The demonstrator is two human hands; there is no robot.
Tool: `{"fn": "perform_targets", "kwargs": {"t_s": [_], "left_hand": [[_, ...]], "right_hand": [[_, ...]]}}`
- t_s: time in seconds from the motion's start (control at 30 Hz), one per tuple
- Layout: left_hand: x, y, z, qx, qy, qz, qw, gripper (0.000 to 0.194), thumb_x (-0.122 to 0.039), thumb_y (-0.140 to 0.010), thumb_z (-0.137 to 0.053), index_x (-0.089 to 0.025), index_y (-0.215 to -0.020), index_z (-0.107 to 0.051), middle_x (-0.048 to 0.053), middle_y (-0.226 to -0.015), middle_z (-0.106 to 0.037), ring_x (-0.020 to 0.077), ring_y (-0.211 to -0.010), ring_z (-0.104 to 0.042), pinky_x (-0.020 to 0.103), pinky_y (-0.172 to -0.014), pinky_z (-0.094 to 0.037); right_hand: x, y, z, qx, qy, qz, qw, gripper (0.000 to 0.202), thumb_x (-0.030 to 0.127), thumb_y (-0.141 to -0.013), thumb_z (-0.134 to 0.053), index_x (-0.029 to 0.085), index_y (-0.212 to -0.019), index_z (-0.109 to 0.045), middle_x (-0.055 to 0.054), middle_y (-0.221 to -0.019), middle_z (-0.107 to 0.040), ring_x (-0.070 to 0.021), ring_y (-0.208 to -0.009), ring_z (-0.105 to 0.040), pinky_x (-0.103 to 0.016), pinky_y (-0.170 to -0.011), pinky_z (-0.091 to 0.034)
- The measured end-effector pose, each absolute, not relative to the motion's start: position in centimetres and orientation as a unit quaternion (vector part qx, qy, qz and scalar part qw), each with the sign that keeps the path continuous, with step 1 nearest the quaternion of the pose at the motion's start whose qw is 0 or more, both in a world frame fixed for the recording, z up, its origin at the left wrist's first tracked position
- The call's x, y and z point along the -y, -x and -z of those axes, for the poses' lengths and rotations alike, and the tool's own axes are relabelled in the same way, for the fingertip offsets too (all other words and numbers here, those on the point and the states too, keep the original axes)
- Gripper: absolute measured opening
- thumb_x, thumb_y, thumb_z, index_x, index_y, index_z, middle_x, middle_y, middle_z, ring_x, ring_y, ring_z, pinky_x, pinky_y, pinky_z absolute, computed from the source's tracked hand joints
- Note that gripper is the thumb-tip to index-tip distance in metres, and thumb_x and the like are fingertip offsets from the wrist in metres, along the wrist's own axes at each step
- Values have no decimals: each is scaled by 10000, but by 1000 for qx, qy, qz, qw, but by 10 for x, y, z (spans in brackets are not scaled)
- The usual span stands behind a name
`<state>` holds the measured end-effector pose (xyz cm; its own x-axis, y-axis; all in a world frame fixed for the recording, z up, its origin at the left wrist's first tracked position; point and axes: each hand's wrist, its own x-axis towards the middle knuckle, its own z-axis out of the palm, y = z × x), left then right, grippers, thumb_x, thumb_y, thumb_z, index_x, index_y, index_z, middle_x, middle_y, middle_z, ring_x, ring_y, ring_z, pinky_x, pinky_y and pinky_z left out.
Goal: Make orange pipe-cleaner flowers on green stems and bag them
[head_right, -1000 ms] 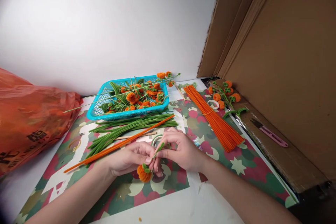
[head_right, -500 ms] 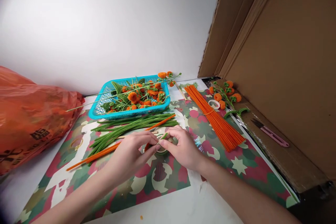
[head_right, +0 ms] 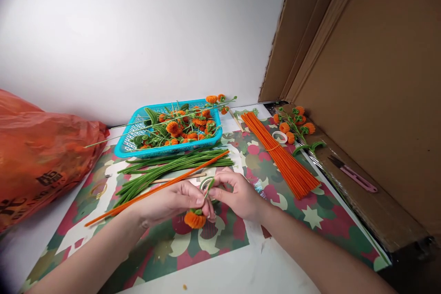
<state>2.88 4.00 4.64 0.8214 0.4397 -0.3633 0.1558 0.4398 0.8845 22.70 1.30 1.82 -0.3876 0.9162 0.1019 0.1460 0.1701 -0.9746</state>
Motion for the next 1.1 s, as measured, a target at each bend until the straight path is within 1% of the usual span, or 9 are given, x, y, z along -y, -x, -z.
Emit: {"fn": "perform_targets", "kwargs": {"t_s": [0.13,0.2,0.33,0.5,0.73,0.8,0.9,1.0,1.1], "left_hand": [[-34,-32,-52,-396,-608,-142,673,400,-479,-860,-502,-152,-816,-728,73,-881,-718,195,-851,-635,272,-762,-464],[-28,-36,-57,-459,-668,-152,565,384,-517,-806,-560,-162,-782,-704,55,-819,-704,192,-773,-621,266,-675,-453],[-17,-44,-61,-502,-748,-188,392,212,-367,-813,-586,-188,-751,-681,25,-794,-685,167,-739,-593,253,-679,-424],[-19,-40,-60,-474,-758,-159,418,237,-308,-872,-493,-190,-773,-674,15,-784,-658,141,-701,-551,228,-616,-395],[-30,-30,-60,-390,-675,-69,622,404,-474,-870,-474,-138,-837,-695,39,-742,-646,122,-617,-523,222,-556,-390],[-29,-33,-59,-416,-683,-94,593,390,-490,-839,-517,-144,-815,-693,47,-780,-661,136,-656,-548,230,-581,-404],[-22,-39,-58,-481,-723,-148,472,283,-450,-770,-623,-175,-798,-683,38,-805,-670,159,-704,-560,244,-623,-414],[-16,-44,-59,-493,-767,-179,369,218,-353,-835,-558,-183,-756,-669,38,-761,-660,164,-703,-556,255,-664,-412],[-15,-44,-61,-474,-790,-173,348,268,-308,-888,-469,-177,-746,-655,40,-745,-645,157,-692,-545,246,-656,-404]], "right_hand": [[-14,-227,-19,645,437,-498,380,228,296,-872,-538,188,-680,-601,-15,-767,-544,-171,-838,-505,-295,-768,-395],[-13,-225,-20,646,461,-471,385,214,273,-859,-541,192,-663,-573,-11,-769,-541,-168,-831,-500,-295,-770,-395],[-10,-221,-21,649,486,-442,384,180,227,-836,-556,196,-662,-589,-14,-776,-559,-174,-846,-505,-303,-783,-394],[-10,-223,-20,673,467,-408,402,104,187,-831,-599,215,-772,-680,-11,-769,-601,-177,-857,-515,-309,-794,-399],[-12,-227,-21,699,441,-419,376,174,212,-834,-600,206,-661,-605,-7,-696,-561,-184,-826,-488,-310,-754,-385],[-12,-227,-20,690,450,-422,378,186,224,-842,-584,202,-657,-585,-11,-714,-555,-183,-828,-493,-308,-753,-391],[-12,-225,-19,673,468,-425,383,177,223,-839,-576,195,-665,-587,-22,-764,-570,-187,-848,-508,-314,-772,-399],[-11,-225,-19,664,477,-428,386,129,217,-827,-593,194,-705,-629,-29,-794,-585,-192,-873,-518,-321,-792,-404],[-10,-225,-20,671,475,-413,392,86,211,-827,-609,205,-760,-663,-22,-796,-602,-186,-872,-520,-324,-806,-405]]}}
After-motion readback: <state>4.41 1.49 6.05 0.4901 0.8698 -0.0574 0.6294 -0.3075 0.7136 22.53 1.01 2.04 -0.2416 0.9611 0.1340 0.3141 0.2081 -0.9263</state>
